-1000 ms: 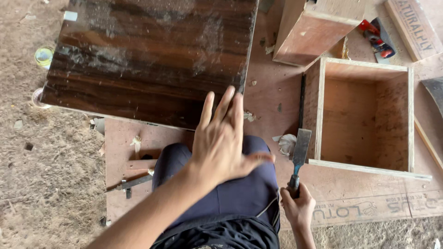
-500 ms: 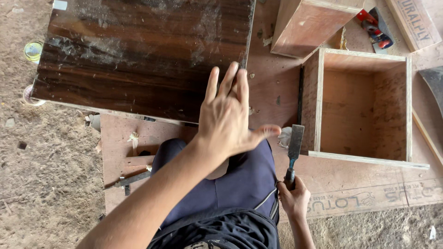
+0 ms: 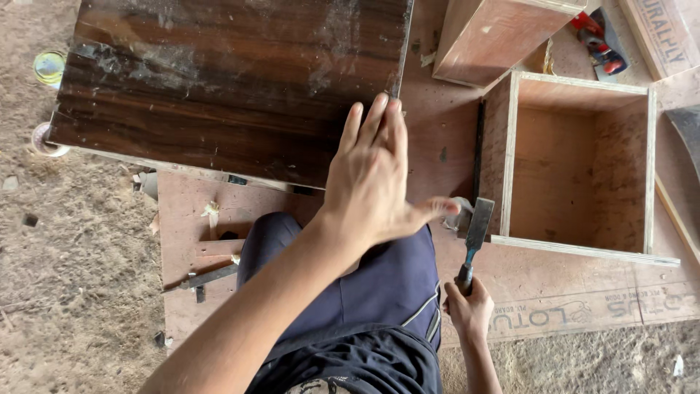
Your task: The person peels strips of tape from a wooden panel and uses a chisel to scrape the edges of the board.
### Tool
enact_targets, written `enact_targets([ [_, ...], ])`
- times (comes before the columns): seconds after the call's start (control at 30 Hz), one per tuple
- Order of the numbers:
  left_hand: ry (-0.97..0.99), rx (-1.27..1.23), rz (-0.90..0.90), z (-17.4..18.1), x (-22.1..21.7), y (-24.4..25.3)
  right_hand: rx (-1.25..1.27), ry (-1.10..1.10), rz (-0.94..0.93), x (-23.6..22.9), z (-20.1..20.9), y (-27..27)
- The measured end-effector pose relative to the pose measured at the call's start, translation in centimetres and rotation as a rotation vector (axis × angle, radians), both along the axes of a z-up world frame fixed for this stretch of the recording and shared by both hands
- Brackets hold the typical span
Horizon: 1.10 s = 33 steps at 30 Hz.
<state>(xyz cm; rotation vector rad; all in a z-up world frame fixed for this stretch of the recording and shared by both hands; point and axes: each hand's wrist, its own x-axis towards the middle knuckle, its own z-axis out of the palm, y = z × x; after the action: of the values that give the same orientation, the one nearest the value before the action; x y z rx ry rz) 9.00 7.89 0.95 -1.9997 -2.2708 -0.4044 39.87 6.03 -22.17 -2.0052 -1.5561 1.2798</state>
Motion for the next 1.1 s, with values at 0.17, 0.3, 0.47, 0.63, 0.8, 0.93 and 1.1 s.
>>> enact_targets([
  [0.17, -0.096, -0.012, 0.000, -0.3, 1.5, -4.0, -0.128, -0.174, 0.059, 0.6, -2.0, -0.8],
  [0.3, 0.000, -0.009, -0.009, -2.8, 0.1, 0.4, -0.057, -0.256, 0.127, 2.3, -5.0, -1.7],
  [0.47, -0.026, 0.019, -0.007, -2.8, -1.1, 2.3, -0.135, -0.194, 0.109, 3.6, -9.3, -1.8],
  [0.63, -0.064, 0.037, -0.036, 0.6, 1.6, -4.8, 0.072, -0.449, 0.281, 4.7, -9.6, -1.5],
  [0.8, -0.033, -0.016, -0.011, -1.2, 1.9, -5.0, 0.217, -0.386, 0.244, 1.6, -3.8, 2.1],
  [0.93, 0.021, -0.131, -0.007, -2.3, -0.6, 1.2, 0.554, 0.110, 0.187, -4.5, 5.0, 5.8],
  [1.1, 0.013, -0.159, -0.026, 1.7, -2.5, 5.0, 0.572, 0.726, 0.180, -13.3, 16.5, 10.2],
])
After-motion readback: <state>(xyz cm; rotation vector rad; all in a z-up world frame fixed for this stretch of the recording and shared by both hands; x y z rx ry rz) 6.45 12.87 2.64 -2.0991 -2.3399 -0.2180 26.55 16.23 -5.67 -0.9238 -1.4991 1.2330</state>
